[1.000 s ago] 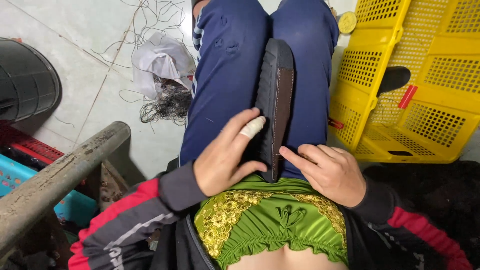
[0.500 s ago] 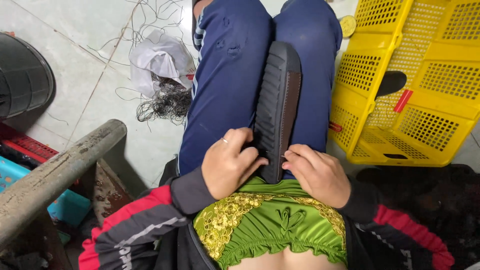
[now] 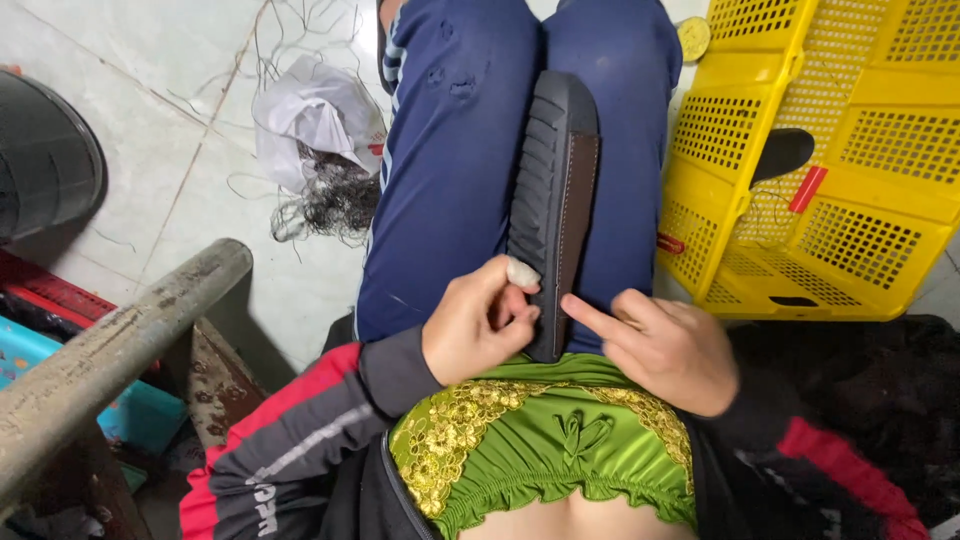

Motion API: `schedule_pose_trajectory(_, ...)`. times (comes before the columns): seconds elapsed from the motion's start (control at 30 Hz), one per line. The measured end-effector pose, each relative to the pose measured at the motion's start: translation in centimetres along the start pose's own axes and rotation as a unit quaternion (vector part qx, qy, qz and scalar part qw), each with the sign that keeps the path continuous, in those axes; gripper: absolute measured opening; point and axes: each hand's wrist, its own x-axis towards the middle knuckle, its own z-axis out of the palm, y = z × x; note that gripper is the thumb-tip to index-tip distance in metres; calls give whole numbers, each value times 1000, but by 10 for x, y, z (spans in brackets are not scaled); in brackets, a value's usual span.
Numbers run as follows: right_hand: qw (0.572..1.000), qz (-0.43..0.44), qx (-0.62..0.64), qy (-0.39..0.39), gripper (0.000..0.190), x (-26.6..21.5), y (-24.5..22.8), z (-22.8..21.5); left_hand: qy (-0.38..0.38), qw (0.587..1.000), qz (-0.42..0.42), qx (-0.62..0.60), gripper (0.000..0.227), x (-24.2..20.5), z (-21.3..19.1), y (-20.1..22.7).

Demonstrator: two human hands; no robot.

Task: Hand-stitching a shoe sole to the upper using a sewing awl and thread while sitting on the floor.

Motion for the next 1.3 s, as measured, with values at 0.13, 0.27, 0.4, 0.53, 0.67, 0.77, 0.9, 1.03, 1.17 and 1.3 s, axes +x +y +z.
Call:
schedule_pose_trajectory(0.13, 989, 26, -87, -117, 53, -19, 18, -21, -7, 921, 215, 325, 42, 4, 3, 40)
schedule_pose_trajectory(0.27, 996, -39, 64, -40, 29, -22, 16, -1, -6, 857, 366, 363, 19, 13, 7, 30)
schedule_pose_trajectory(0.4, 998, -55, 4, 2, 27, -6, 14, 15, -1, 821, 432, 373, 14, 7, -1, 27)
schedule_pose_trajectory(0.53, 866, 88, 493, 8, 22, -96, 69, 41, -19, 819, 449, 355, 16, 5, -3, 20)
schedule_pose_trajectory(0.67, 933, 242, 58, 260, 16, -105, 87, -31, -3, 826, 457, 329, 19, 9, -1, 24)
schedule_pose_trajectory(0.77, 998, -40, -53, 8, 27, -24, 37, -51, 8, 827, 459, 325, 21, 10, 1, 26)
schedule_pose_trajectory(0.9, 998, -31, 53, 17, 25, -4, 16, 2, -2, 836, 444, 321, 22, 10, 0, 25)
schedule_pose_trajectory(1.03, 998, -57, 38, -5, 26, -2, 17, 13, 2, 837, 448, 313, 20, 8, -1, 26)
schedule_pose_trajectory(1.17, 993, -74, 91, -25, 20, 2, 13, 6, -6, 837, 455, 303, 21, 9, -1, 21)
schedule_pose_trajectory(1.3, 976, 40, 202, 66, 17, -50, 55, -4, -93, 838, 420, 336, 14, 3, -13, 28)
